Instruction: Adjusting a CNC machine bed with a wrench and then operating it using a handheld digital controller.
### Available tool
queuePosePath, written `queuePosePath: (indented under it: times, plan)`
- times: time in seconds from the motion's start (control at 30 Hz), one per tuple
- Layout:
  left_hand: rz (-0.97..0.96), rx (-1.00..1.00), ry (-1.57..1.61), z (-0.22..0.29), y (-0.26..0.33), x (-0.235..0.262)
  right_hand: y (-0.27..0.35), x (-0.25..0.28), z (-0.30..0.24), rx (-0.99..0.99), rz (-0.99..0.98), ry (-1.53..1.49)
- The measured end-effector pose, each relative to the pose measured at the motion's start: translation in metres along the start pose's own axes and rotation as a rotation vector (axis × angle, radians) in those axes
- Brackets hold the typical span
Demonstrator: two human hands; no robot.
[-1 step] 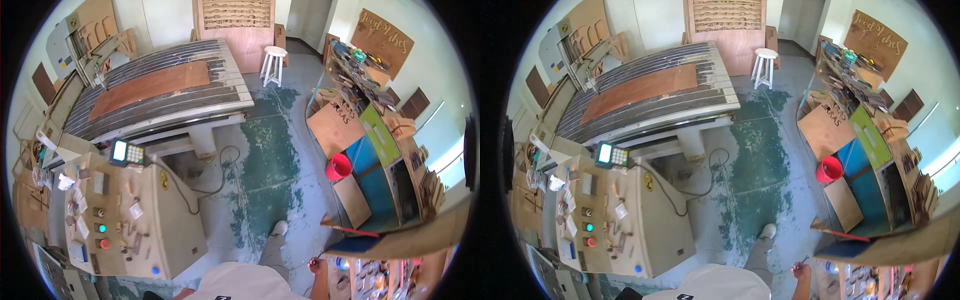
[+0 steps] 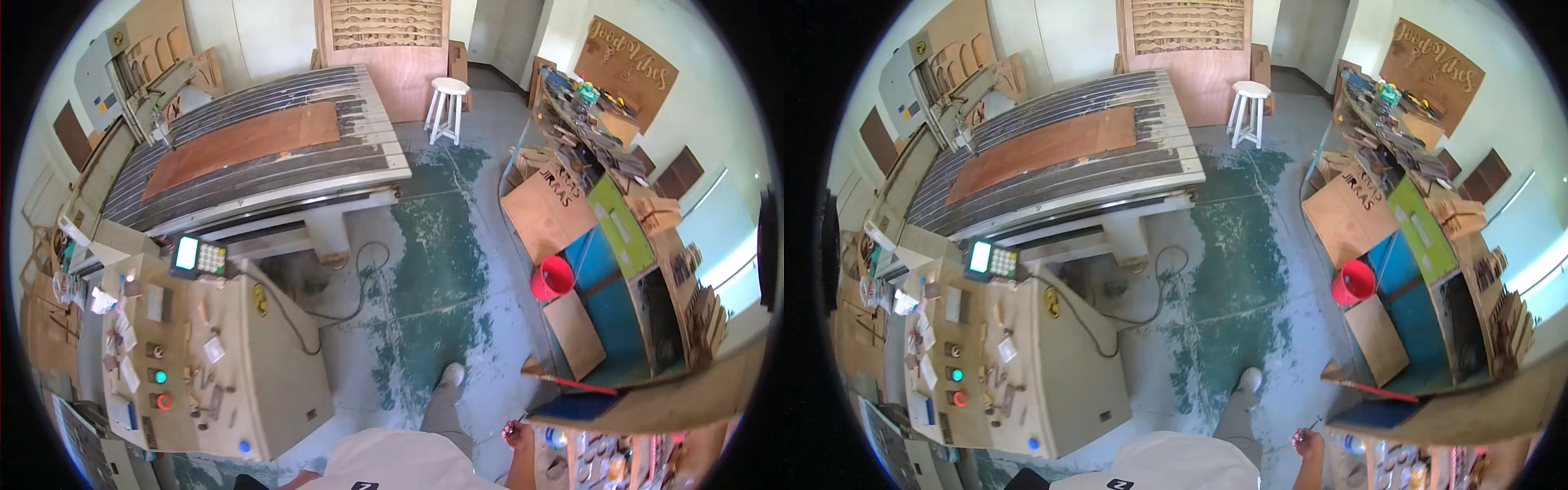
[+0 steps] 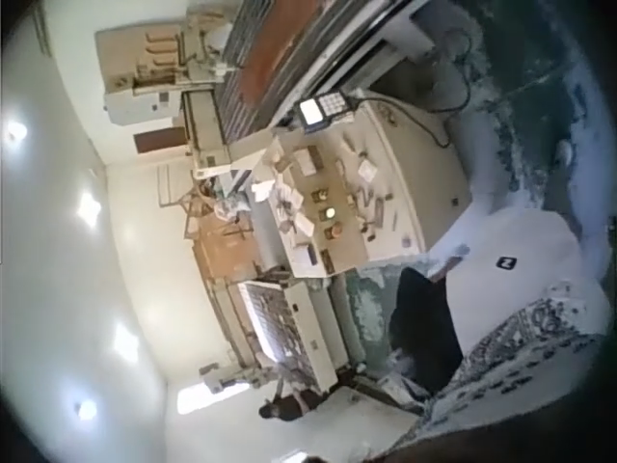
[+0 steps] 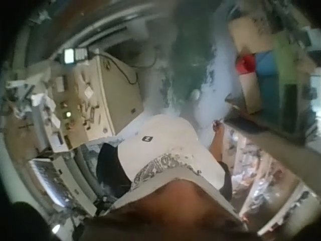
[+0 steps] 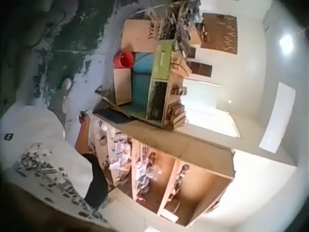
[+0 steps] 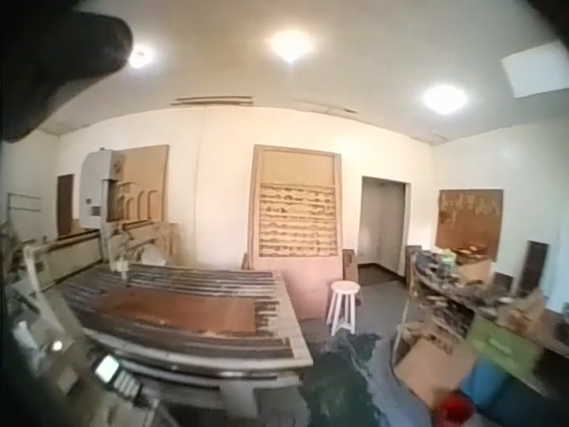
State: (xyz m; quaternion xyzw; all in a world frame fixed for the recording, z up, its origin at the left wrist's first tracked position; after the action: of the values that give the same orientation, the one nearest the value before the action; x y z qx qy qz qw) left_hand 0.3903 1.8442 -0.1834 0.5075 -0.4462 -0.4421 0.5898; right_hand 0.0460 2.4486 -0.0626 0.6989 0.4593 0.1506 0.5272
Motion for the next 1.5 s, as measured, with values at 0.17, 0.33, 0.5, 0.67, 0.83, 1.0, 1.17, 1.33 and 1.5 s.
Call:
queuePosePath:
  times: [0.17, 0.33, 0.5, 0.67, 0.83, 1.0, 1.17, 1.33, 1.5]
  plan:
    - [0.08, -0.102, 0.042, 0.176, 0.011, -0.101, -0.098, -0.058, -0.134, 0.031, -0.083, 0.224]
    - [0.17, -0.161, 0.137, 0.346, 0.038, -0.162, -0.143, -0.214, -0.281, 0.13, -0.155, 0.646]
    - [0.318, -0.475, 0.231, 0.504, 0.037, -0.187, -0.239, -0.346, -0.388, 0.347, -0.058, 1.132]
    - [0.38, -0.406, 0.115, 0.616, -0.007, -0.193, -0.323, -0.471, -0.433, 0.236, -0.185, 1.185]
    - [0.76, -0.453, 0.129, 0.75, 0.004, -0.163, -0.364, -0.579, -0.487, 0.213, -0.124, 1.511]
    - [1.12, -0.694, 0.369, 0.91, 0.105, -0.123, -0.431, -0.711, -0.555, 0.32, -0.191, 1.569]
    - [1.338, -0.851, 0.354, 1.053, 0.168, -0.082, -0.527, -0.886, -0.579, 0.751, -0.388, 1.932]
    - [1.408, -0.799, 0.297, 1.147, 0.149, -0.055, -0.491, -1.117, -0.533, 1.333, -0.791, 2.099]
    - [1.038, -0.375, 0.371, 1.19, 0.107, -0.041, -0.431, -1.269, -0.467, 1.407, -1.217, 1.976]
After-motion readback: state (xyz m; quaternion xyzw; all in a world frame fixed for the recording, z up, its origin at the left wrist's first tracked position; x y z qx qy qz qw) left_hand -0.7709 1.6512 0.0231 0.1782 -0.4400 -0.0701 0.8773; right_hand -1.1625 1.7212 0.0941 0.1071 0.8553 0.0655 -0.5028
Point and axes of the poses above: each hand's wrist, its own y-axis away from the middle knuckle, its own x-axis out of the back of the hand, z = x × y, the point moved 8 cm from there along -y, towards the middle knuckle, and after that the axes turned 10 degrees about y, right-handed, at the moved point
